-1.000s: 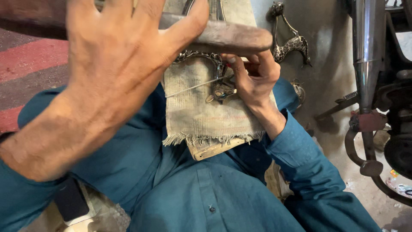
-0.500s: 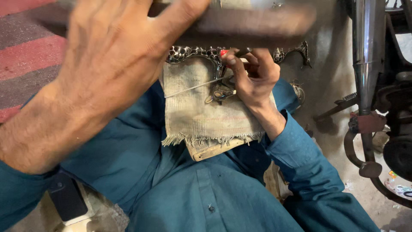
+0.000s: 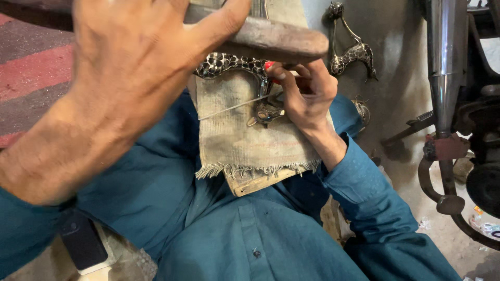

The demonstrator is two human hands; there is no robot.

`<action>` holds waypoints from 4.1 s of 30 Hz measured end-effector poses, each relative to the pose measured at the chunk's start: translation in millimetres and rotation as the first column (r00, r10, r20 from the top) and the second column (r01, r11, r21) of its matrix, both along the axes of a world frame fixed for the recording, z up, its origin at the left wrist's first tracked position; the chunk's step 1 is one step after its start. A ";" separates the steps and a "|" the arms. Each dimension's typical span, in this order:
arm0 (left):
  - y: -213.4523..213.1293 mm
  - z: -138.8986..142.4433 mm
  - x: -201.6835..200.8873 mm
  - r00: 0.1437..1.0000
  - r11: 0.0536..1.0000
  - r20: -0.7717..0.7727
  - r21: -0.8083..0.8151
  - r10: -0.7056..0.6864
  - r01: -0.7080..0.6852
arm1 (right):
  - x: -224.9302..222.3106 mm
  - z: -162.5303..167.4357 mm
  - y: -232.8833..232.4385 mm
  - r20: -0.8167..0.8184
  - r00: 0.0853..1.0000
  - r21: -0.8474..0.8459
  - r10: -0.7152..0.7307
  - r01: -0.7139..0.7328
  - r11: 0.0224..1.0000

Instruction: The person hammers a metal giraffe figurine with a wooden mallet and a small metal tool to create a textured pattern. They repeatedly reposition the figurine and adjust the tool to work on different areas of the surface.

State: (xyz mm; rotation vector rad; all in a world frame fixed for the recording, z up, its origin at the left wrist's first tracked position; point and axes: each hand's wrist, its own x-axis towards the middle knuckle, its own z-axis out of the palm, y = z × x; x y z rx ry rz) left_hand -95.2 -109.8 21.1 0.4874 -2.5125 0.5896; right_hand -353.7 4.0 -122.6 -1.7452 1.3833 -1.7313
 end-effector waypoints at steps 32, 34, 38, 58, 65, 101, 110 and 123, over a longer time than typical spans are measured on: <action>9.0 35.2 -25.1 0.989 0.911 0.138 0.399 0.054 -0.105 | -12.9 0.5 5.4 0.299 0.953 0.137 0.048 -0.093 0.986; 6.5 36.4 -29.9 0.986 0.911 0.163 0.398 0.041 -0.104 | -12.0 -0.1 5.2 0.338 0.935 0.079 0.108 -0.142 0.987; 2.1 41.0 -37.6 0.992 0.899 0.126 0.437 -0.022 -0.036 | -10.0 -1.0 5.0 0.338 0.934 0.059 0.115 -0.143 0.988; -8.3 52.8 -38.8 0.982 1.000 0.188 -0.025 -0.003 0.008 | -2.3 6.8 1.5 0.334 0.942 0.061 0.036 -0.060 0.996; -8.1 35.9 -33.8 0.988 0.993 0.154 -0.115 0.017 0.001 | -0.6 3.8 4.6 0.354 0.935 0.044 0.032 -0.051 0.998; 25.6 -1.5 11.2 0.996 0.908 -0.088 0.417 -0.012 0.048 | 13.2 12.9 8.0 0.040 0.999 0.062 0.024 -0.026 0.998; 24.0 -8.8 19.0 0.990 0.992 0.070 0.022 0.122 -0.123 | 13.2 15.0 6.1 -0.018 1.000 0.056 -0.011 0.012 0.998; 23.7 -10.1 16.2 0.990 0.991 0.075 0.054 0.117 -0.122 | 7.6 14.3 7.8 -0.020 0.999 0.122 -0.033 0.035 0.992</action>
